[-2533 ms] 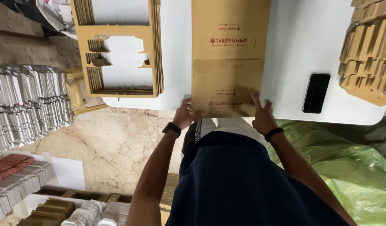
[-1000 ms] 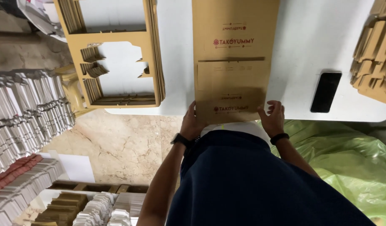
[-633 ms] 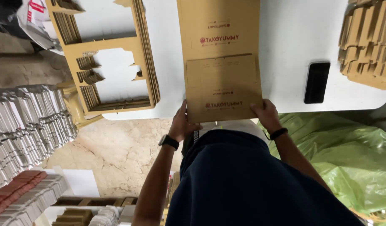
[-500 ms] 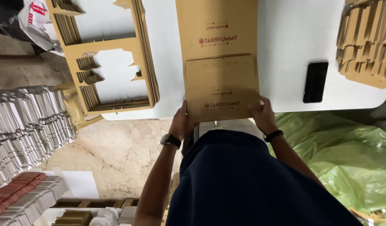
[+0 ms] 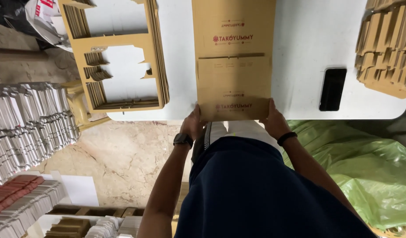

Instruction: Folding flat cardboard sheets into box inserts and stacking them on a table in a packaging facility.

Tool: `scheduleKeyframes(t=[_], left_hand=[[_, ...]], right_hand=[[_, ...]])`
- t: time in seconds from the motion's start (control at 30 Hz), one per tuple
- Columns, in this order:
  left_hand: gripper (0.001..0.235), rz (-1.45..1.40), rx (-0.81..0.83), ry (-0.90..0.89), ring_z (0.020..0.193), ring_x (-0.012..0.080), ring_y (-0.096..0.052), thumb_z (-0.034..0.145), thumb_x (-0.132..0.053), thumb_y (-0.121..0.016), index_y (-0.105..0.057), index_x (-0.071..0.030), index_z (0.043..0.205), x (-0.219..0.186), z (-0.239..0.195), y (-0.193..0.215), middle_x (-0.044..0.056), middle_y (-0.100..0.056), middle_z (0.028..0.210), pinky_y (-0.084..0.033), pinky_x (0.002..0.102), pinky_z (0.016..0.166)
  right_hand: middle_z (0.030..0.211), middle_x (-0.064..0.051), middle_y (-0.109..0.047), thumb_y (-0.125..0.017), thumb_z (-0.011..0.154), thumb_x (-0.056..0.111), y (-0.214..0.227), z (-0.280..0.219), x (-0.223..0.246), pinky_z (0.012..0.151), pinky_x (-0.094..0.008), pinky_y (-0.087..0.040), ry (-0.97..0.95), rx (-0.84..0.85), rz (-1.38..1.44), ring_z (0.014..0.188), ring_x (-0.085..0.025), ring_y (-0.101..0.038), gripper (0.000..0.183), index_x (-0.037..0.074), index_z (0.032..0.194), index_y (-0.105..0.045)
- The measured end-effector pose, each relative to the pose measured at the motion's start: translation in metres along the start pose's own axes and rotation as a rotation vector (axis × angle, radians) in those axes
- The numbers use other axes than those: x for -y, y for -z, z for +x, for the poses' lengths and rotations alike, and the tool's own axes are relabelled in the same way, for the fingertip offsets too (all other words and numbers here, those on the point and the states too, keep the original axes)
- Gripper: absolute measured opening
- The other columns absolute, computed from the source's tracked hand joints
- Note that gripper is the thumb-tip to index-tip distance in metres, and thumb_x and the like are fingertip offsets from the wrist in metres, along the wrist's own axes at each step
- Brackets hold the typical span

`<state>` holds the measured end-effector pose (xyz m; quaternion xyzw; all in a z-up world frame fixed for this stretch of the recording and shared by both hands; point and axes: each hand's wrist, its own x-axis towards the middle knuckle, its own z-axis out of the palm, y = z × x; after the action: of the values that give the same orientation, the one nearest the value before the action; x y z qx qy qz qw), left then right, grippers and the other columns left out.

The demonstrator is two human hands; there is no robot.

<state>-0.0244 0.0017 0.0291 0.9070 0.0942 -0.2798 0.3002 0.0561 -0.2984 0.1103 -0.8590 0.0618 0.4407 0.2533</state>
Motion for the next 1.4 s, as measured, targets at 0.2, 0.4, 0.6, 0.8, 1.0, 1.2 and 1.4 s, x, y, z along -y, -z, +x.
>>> scheduleKeyframes(t=[0.2, 0.4, 0.6, 0.8, 1.0, 1.2, 1.4], left_hand=[[0.082, -0.38, 0.037, 0.28, 0.111, 0.0321, -0.07, 0.076, -0.051, -0.081, -0.048, -0.015, 0.142, 0.0, 0.012, 0.013, 0.011, -0.072, 0.118, -0.057, 0.045, 0.096], [0.058, -0.478, 0.04, 0.401, 0.109, 0.0299, -0.071, 0.087, -0.068, -0.068, -0.049, -0.026, 0.123, 0.009, 0.027, -0.001, 0.006, -0.073, 0.107, -0.054, 0.045, 0.097], [0.052, -0.465, 0.079, 0.381, 0.118, 0.0362, -0.066, 0.088, -0.053, -0.067, -0.05, -0.019, 0.123, -0.008, 0.016, 0.019, 0.014, -0.073, 0.115, -0.052, 0.048, 0.101], [0.055, -0.395, 0.104, 0.466, 0.12, 0.0362, -0.066, 0.09, -0.061, -0.062, -0.055, -0.019, 0.124, -0.006, 0.03, 0.015, 0.014, -0.073, 0.119, -0.051, 0.049, 0.104], [0.065, -0.448, 0.114, 0.426, 0.123, 0.0392, -0.063, 0.087, -0.067, -0.062, -0.054, -0.017, 0.128, -0.007, 0.025, 0.02, 0.017, -0.07, 0.122, -0.049, 0.05, 0.107], [0.066, -0.484, 0.13, 0.41, 0.123, 0.0387, -0.063, 0.084, -0.063, -0.069, -0.054, -0.017, 0.128, -0.002, 0.023, 0.019, 0.016, -0.071, 0.121, -0.05, 0.049, 0.106], [0.062, -0.502, 0.122, 0.413, 0.125, 0.0395, -0.061, 0.085, -0.057, -0.069, -0.052, -0.016, 0.129, -0.007, 0.023, 0.021, 0.017, -0.068, 0.124, -0.05, 0.049, 0.106]], right_hand=[[0.148, -0.036, -0.044, -0.074, 0.088, 0.014, -0.008, 0.01, -0.015, 0.11, -0.055, -0.048, 0.045, -0.055, 0.086, 0.129, -0.049, -0.054, 0.1, 0.004, 0.163, -0.008], [0.148, -0.03, -0.047, -0.071, 0.089, 0.023, -0.004, 0.007, -0.015, 0.109, -0.054, -0.048, 0.084, -0.054, 0.21, 0.131, -0.049, -0.052, 0.095, 0.018, 0.164, -0.013], [0.155, -0.022, -0.044, -0.074, 0.088, 0.035, -0.026, 0.026, -0.045, 0.116, -0.052, -0.042, 0.078, -0.081, 0.195, 0.138, -0.044, -0.047, 0.087, 0.026, 0.161, -0.027], [0.155, -0.023, -0.044, -0.061, 0.099, 0.031, -0.008, 0.018, -0.022, 0.115, -0.054, -0.044, 0.069, -0.09, 0.2, 0.135, -0.043, -0.05, 0.073, 0.025, 0.163, -0.025], [0.141, -0.027, -0.056, -0.058, 0.1, 0.032, -0.004, 0.012, -0.011, 0.113, -0.057, -0.044, -0.003, -0.071, 0.176, 0.129, -0.046, -0.056, 0.077, 0.03, 0.163, -0.015], [0.12, -0.021, -0.069, -0.06, 0.098, 0.04, -0.019, 0.032, -0.043, 0.101, -0.053, -0.052, -0.125, -0.096, 0.144, 0.115, -0.038, -0.066, 0.076, 0.031, 0.161, -0.018], [0.126, -0.029, -0.062, -0.066, 0.093, 0.02, -0.009, 0.076, -0.051, 0.101, -0.056, -0.049, 0.208, -0.538, -0.156, 0.124, -0.047, -0.059, 0.059, 0.009, 0.147, -0.048]])
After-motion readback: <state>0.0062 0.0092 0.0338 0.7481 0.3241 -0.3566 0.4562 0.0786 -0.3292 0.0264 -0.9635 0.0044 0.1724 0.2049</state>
